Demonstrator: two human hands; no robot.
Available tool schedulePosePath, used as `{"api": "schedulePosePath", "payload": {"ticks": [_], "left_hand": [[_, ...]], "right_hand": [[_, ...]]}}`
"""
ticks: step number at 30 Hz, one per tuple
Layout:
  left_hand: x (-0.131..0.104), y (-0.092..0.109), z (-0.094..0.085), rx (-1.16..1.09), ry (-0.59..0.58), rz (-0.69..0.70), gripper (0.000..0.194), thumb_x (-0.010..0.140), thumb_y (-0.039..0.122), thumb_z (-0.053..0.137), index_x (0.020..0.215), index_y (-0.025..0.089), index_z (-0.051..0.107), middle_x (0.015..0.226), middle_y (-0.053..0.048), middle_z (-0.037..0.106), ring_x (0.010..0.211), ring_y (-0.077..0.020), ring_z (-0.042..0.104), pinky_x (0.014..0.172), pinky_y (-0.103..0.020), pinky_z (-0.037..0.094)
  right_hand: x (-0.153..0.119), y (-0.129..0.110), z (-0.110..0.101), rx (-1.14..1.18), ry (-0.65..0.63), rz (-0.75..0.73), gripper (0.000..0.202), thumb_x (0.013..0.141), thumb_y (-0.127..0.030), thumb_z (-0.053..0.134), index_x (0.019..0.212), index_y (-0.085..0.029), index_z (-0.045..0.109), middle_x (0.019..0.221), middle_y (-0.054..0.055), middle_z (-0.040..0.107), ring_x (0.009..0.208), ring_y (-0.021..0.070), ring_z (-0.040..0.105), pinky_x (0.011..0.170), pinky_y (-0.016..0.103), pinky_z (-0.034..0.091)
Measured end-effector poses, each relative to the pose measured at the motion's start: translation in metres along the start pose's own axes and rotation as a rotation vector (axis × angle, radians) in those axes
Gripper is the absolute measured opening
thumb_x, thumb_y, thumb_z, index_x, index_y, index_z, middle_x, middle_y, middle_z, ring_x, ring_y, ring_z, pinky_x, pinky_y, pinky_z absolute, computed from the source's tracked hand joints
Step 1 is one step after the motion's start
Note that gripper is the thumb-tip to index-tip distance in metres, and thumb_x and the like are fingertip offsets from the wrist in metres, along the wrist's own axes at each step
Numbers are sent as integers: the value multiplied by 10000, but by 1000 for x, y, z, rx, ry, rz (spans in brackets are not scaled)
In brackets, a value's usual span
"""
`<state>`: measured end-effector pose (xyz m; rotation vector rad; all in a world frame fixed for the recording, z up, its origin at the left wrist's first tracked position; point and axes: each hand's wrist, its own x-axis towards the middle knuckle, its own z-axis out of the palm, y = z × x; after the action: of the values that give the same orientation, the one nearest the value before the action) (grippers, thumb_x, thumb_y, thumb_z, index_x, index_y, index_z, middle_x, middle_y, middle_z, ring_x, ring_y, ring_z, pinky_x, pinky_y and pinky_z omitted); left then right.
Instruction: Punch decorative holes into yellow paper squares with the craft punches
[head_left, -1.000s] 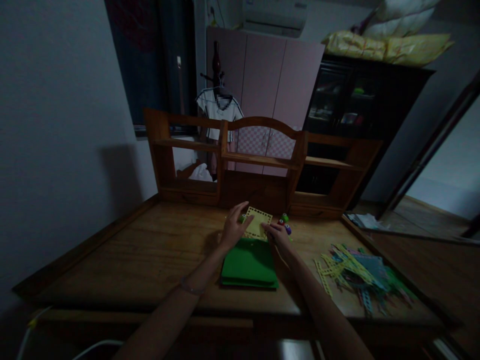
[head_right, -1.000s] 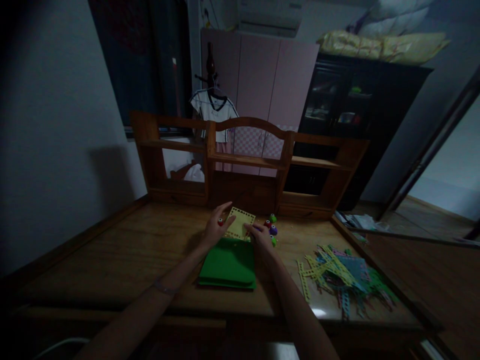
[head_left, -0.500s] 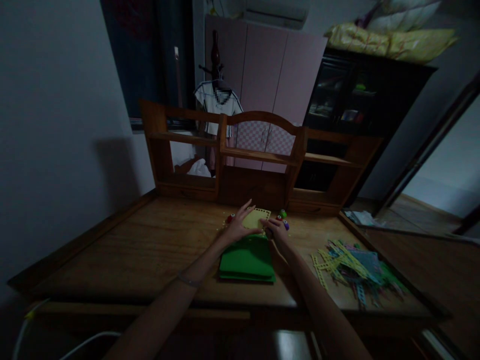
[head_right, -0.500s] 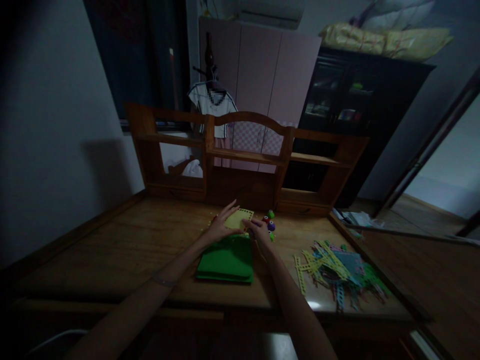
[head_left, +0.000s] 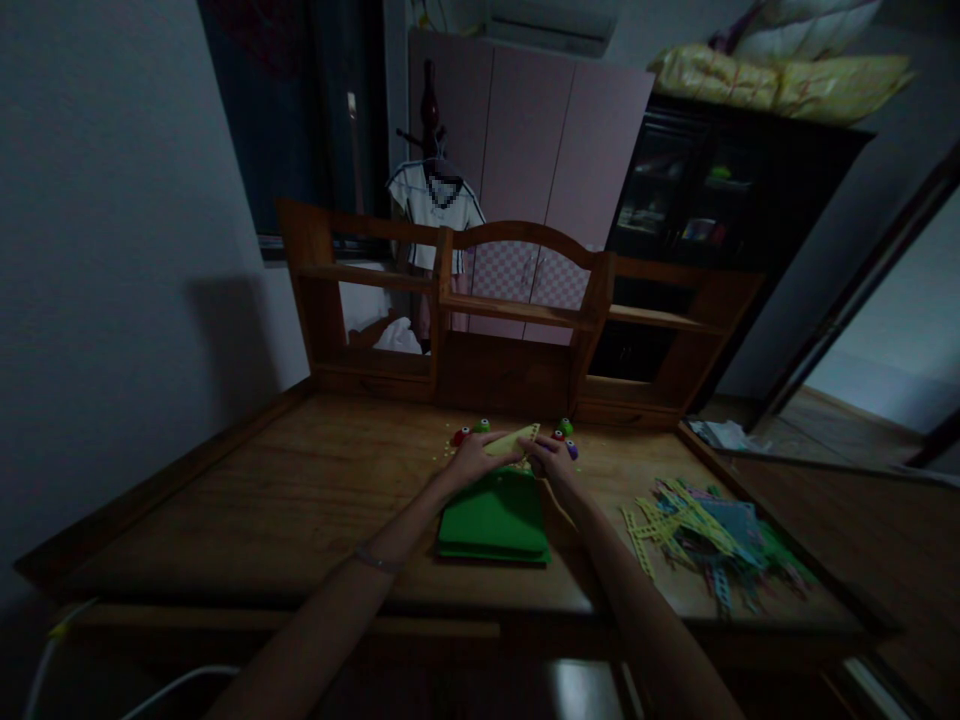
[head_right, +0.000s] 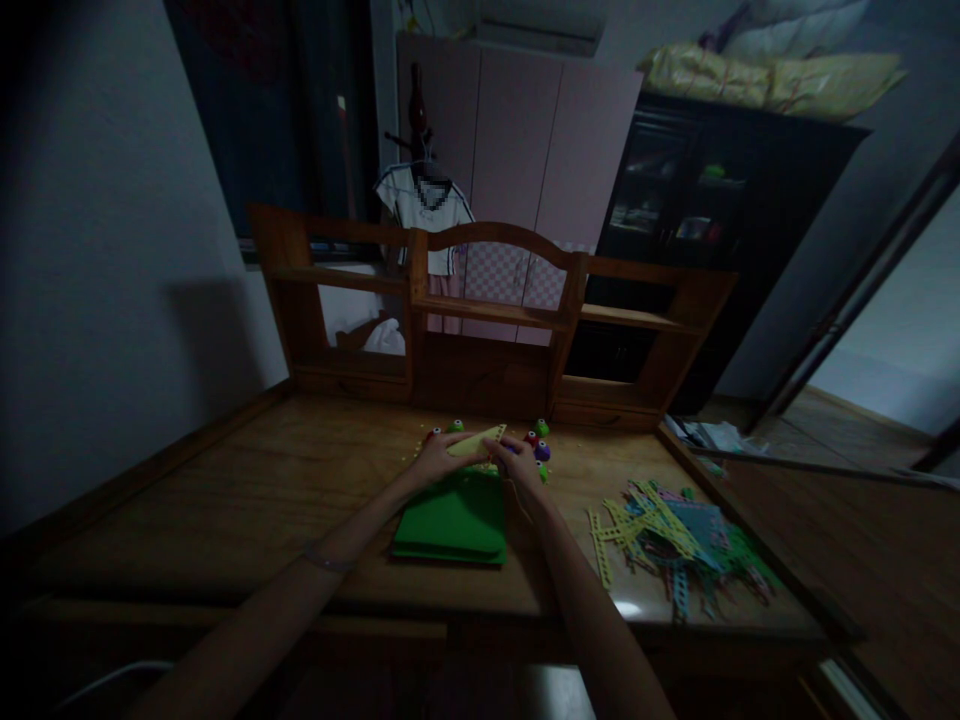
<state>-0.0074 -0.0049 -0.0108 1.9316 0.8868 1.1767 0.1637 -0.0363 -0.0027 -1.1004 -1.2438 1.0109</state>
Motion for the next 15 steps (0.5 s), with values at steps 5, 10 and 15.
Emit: {"api": "schedulePosePath", "payload": {"ticks": [5, 10, 15], "left_hand": [[1, 0, -2, -48, -44, -9, 436, 707, 430, 661, 1052, 165, 679, 972, -50, 697, 861, -228, 633, 742, -263, 468], [1, 4, -4, -148, -109, -37, 461, 734, 448, 633, 1076, 141, 664, 1012, -74, 685, 913, -237, 620, 779, -282, 467], [3, -2, -3, -237, -139, -117, 489, 734, 481, 632, 1032, 95, 670, 918, -92, 696, 804, -201, 632, 711, -273, 481]], "right_hand": [[-3, -4, 0, -7, -59, -37, 412, 627, -568, 696, 656, -168, 601, 500, -36, 392, 435, 80, 289, 411, 227, 194], [-2, -3, 0, -36, -66, -68, 405, 639, -558, 691, 692, -163, 620, 530, -25, 435, 448, 82, 314, 414, 221, 205], [1, 2, -1, -32, 78, -89, 435, 600, -557, 719, 786, -176, 619, 575, -22, 484, 450, 85, 365, 403, 202, 236]]}}
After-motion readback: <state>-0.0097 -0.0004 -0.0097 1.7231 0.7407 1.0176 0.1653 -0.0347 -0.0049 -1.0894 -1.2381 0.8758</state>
